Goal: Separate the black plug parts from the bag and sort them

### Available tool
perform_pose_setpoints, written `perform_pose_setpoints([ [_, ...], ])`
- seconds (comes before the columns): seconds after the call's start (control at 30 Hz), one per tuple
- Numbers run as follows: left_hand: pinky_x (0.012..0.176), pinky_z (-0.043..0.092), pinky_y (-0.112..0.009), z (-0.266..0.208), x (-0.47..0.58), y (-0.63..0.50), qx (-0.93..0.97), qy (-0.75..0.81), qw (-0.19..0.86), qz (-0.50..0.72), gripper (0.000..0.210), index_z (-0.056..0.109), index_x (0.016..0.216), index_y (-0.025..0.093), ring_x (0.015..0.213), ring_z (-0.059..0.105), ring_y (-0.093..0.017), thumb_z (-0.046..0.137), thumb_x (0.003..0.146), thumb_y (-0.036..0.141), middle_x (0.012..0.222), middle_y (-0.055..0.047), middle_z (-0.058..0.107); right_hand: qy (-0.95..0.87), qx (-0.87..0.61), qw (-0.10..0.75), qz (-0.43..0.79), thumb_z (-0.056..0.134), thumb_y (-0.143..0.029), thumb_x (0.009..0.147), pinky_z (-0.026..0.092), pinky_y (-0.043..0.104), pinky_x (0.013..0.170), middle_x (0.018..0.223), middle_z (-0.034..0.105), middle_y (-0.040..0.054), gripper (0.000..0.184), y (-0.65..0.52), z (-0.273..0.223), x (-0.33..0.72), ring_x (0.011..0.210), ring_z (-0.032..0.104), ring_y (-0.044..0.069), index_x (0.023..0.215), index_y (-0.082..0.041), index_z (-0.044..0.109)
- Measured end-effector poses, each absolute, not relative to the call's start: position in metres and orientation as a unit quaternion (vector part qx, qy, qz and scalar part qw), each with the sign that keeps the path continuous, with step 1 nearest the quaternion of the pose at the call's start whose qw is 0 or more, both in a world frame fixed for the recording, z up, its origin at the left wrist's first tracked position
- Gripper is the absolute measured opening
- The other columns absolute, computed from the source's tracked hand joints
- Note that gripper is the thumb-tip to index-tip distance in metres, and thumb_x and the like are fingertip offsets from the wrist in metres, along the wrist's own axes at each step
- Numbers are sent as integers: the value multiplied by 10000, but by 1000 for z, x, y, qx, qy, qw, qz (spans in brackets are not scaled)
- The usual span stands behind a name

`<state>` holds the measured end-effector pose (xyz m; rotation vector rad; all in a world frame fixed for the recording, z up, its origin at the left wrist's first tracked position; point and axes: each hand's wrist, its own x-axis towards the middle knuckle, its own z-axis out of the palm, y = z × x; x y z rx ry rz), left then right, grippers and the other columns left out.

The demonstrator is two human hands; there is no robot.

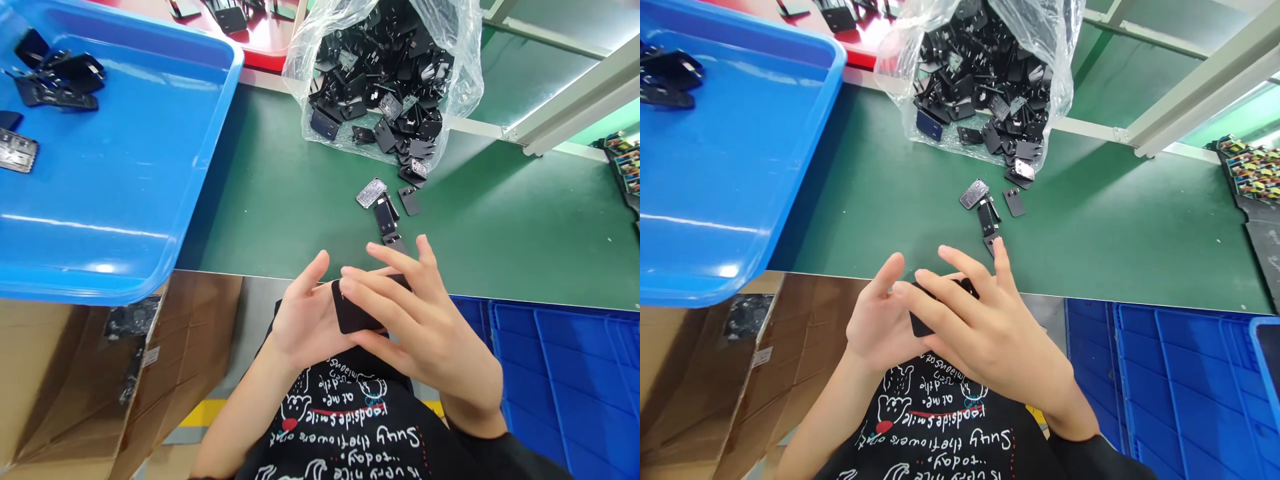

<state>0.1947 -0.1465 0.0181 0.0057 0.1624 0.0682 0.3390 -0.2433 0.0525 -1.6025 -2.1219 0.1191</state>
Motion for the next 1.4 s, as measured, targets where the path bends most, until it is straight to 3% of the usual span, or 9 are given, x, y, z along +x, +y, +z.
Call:
perform_pose_setpoints([
  [0.17, 894, 410, -336, 16, 200, -141, -16, 112, 993, 41, 716, 386, 1415, 45, 1055, 629, -260, 217, 947, 561, 1061, -141, 699, -769, -599, 221, 38, 574, -318, 916, 117, 655, 1138, 1253, 637, 85, 466, -231, 48, 333, 1297, 446, 290, 1348, -191, 454],
  [0.27, 891, 422, -345, 12, 206, -122, -22, 109, 993, 49, 696, 375, 1416, 31, 944, 668, -239, 208, 960, 529, 1052, -156, 705, -761, -589, 270, 31, 603, -396, 890, 112, 682, 1120, 1336, 574, 121, 543, -226, 44, 340, 1331, 405, 322, 1364, -190, 433],
  [0.33, 941, 406, -376, 9, 213, -99, 5, 99, 993, 64, 711, 357, 1419, 7, 1002, 656, -265, 214, 958, 529, 1126, -197, 676, -741, -573, 348, 23, 625, -387, 874, 169, 673, 1113, 1342, 565, 128, 552, -225, 39, 350, 1322, 424, 326, 1362, -207, 441],
  [0.47, 1044, 338, -431, 9, 226, -45, 95, 87, 987, 101, 712, 291, 1442, -27, 1239, 523, -330, 265, 950, 487, 1316, -265, 545, -632, -581, 513, 3, 617, -217, 866, 340, 611, 1067, 1227, 630, 96, 379, -219, 13, 378, 1167, 566, 280, 1241, -244, 572],
  [0.6, 1095, 285, -483, 8, 229, -24, 126, 80, 981, 126, 649, 258, 1459, -12, 1323, 433, -338, 290, 930, 363, 1386, -252, 485, -513, -618, 596, -23, 559, -188, 890, 441, 538, 991, 1010, 699, 70, 195, -214, -21, 397, 987, 631, 230, 1041, -231, 675],
  [0.8, 1104, 286, -481, 1, 224, -38, 118, 58, 987, 95, 651, 288, 1446, -11, 1369, 367, -324, 322, 878, 305, 1411, -245, 460, -411, -687, 599, 9, 552, -289, 898, 485, 446, 913, 848, 705, 46, 173, -216, -42, 397, 866, 645, 210, 852, -207, 698],
  [1.4, 1105, 280, -435, 1, 222, -42, 147, 18, 987, 57, 690, 347, 1418, -35, 1378, 348, -331, 307, 848, 352, 1412, -226, 468, -394, -722, 569, 19, 563, -308, 892, 492, 418, 904, 793, 705, 31, 173, -215, -39, 397, 799, 648, 191, 862, -213, 704],
])
